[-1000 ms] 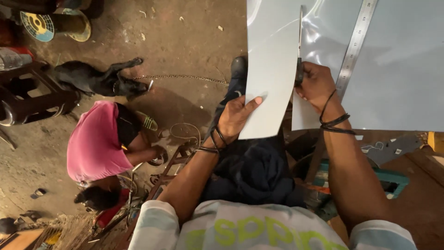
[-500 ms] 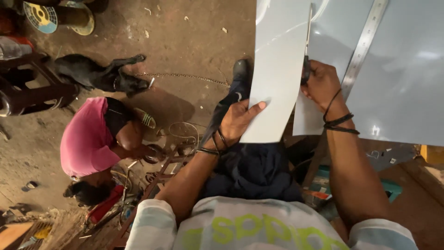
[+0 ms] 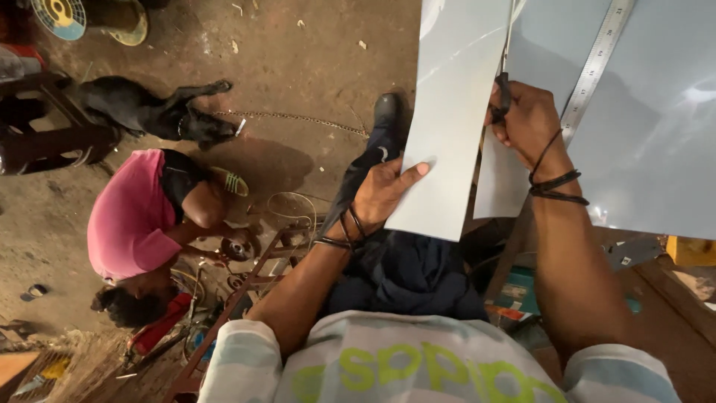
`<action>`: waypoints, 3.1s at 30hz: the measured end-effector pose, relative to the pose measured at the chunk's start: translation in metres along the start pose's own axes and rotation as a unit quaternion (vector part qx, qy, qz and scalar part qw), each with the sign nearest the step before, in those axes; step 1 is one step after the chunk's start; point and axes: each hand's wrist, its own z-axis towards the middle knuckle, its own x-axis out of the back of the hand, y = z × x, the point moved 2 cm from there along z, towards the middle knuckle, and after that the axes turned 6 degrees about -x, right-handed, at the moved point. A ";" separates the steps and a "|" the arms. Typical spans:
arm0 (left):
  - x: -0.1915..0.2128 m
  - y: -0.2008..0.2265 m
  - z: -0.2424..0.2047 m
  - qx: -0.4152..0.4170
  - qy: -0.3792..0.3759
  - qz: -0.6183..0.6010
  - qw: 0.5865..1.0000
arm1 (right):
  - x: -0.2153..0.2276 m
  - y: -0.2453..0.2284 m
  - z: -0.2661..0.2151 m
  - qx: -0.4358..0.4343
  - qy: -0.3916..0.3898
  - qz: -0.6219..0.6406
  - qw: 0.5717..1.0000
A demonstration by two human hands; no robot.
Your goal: Measuring, marking, and cutting white plastic sheets using a ruler, pen, and scissors.
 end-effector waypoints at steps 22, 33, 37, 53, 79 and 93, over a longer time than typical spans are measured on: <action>0.005 -0.007 0.002 0.007 -0.048 0.039 0.998 | 0.004 -0.022 0.011 -0.059 0.002 -0.021 0.998; 0.006 0.001 -0.004 0.018 -0.026 0.038 0.999 | 0.006 0.010 0.039 0.020 0.023 0.001 1.000; 0.004 0.005 -0.006 0.017 -0.018 0.017 1.000 | 0.002 -0.017 0.033 0.010 0.022 0.018 1.000; 0.012 0.006 -0.008 0.040 -0.036 0.083 0.995 | 0.001 -0.027 0.039 0.014 0.006 0.021 1.000; 0.016 0.008 -0.009 0.029 -0.041 0.040 0.998 | 0.005 -0.042 0.069 0.024 0.028 -0.001 0.999; 0.025 0.003 -0.008 0.028 -0.043 0.046 0.998 | 0.009 -0.053 0.080 0.030 0.034 -0.032 0.998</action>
